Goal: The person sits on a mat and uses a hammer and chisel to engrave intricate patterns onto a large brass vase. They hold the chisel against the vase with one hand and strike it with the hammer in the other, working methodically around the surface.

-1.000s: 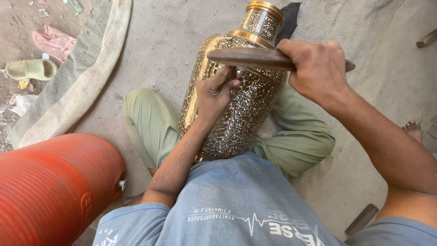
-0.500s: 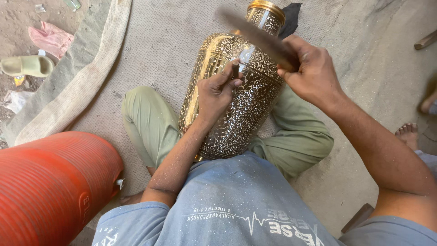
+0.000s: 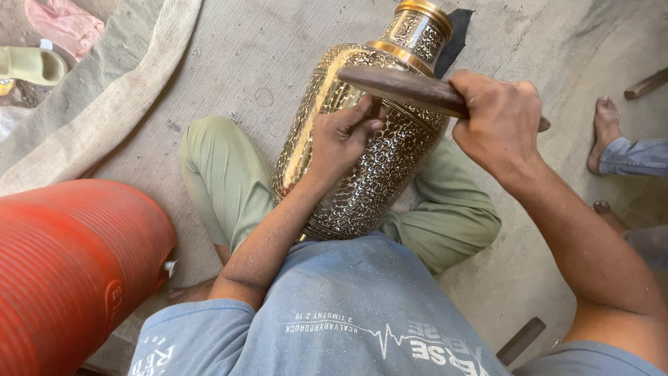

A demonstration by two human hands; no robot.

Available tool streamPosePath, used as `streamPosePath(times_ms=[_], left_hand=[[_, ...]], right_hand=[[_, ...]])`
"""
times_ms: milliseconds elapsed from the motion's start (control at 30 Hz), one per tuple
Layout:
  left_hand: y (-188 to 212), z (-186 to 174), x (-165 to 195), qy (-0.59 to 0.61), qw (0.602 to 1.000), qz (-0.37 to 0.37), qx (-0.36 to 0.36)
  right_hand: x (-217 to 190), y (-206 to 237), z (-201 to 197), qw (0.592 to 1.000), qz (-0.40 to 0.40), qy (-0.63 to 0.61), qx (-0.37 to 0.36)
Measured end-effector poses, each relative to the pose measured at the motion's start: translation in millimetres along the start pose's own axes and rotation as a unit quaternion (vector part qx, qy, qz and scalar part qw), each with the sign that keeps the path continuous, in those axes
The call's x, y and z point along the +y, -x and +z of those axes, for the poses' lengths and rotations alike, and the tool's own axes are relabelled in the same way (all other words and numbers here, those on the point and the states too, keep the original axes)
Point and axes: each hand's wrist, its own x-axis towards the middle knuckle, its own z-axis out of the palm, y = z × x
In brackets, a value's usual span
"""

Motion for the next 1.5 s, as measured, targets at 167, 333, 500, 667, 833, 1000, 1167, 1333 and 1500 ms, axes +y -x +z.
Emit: streamPosePath(times_ms=[167,333,500,667,833,1000,1167,1333,1500], left_hand=[[0,3,2,-0.027,1.0,0.003,0.002],[1,4,0,-0.018,1.0,-0.002,0.008],[3,6,2,-0.033,0.998,0.022,0.042],[1,9,6,-0.055,0.998,0.005,0.037],[3,6,4,-0.04,0.998,0.035,0.031],[1,7,3,0.011,0.998,-0.048,0.038],[-2,5,7,0.05,0.998,-0.039,0.023],[-1,5,11,0.034,0.998,-0.035,0.033],[0,1,7,-0.042,0.997,-0.055,0.027]], right_hand=[[0,-3,-1,0.998,-0.013,0.063,-0.025],[-5,-4,-11,0.995,-0.06,0.08,0.006],[-8,-12,-17,0.992,-0.013,-0.124,0.022],[-7,-19,-23,0.979,-0.03,0.196,-0.036],[-6,-9,-26,0.989,-0.021,-0.147,0.019],[3,-2,-22,0.993,0.031,0.115,-0.028],[14,-14,-16,0.988,-0.035,0.148,-0.008],[6,-28,-12,0.965,-0.001,-0.261,0.003],[-7,-33,-17,0.995,-0.096,0.014,-0.035]])
